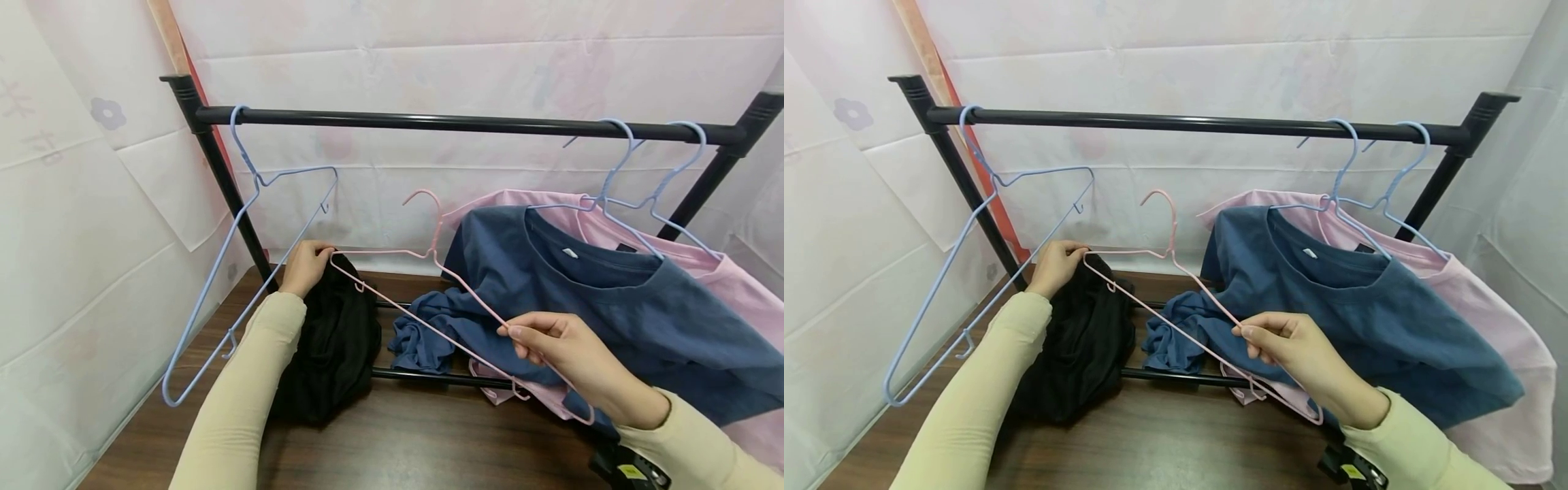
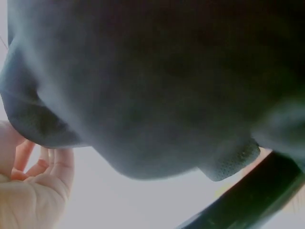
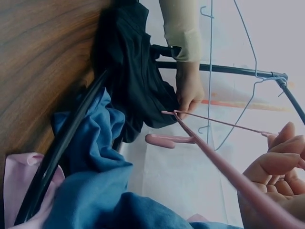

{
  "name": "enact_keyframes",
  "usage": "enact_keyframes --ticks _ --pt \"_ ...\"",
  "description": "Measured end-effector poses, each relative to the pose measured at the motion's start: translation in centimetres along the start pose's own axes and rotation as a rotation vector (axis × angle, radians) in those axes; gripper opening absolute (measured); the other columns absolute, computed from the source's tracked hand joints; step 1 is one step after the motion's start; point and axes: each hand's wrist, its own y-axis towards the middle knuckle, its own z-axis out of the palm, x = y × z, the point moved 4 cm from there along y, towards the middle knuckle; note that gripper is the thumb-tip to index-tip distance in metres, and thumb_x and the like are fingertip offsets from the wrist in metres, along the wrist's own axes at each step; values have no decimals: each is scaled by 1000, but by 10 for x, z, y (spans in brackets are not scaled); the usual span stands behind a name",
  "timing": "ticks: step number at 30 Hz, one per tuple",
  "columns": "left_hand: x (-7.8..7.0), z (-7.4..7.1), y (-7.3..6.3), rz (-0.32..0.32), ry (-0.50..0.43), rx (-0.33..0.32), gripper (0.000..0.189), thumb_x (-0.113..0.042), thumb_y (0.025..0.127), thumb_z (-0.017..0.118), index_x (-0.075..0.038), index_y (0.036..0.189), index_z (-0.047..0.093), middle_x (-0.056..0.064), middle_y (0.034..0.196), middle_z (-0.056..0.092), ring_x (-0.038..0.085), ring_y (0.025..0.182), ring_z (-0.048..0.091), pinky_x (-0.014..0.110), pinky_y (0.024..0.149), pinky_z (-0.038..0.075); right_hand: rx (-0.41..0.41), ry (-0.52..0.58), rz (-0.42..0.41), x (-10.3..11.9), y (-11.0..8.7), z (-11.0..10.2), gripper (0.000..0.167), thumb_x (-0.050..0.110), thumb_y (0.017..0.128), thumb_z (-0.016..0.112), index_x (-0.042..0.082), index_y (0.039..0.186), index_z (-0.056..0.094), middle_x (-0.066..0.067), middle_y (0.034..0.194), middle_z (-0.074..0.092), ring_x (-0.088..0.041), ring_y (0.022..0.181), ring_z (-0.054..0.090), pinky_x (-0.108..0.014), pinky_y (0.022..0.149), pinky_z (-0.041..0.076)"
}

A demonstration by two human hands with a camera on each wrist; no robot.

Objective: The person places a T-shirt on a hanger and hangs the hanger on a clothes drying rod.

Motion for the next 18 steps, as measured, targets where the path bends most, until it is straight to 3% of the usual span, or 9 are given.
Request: enact_keyframes --ticks 12,18 --pt "-4 -7 -2 -60 -37 45 32 -27 103 51 -9 122 69 15 123 65 30 112 60 46 96 47 28 38 13 1 0 10 19 18 99 58 8 104 73 9 71 59 -5 61 48 -23 53 41" --pt "-6 -10 0 -63 -67 30 33 -30 102 53 -10 120 70 13 118 70 28 109 63 44 95 49 66 69 13 -1 3 18 18 16 99 58 17 100 75 9 71 59 -5 63 49 -23 58 44"
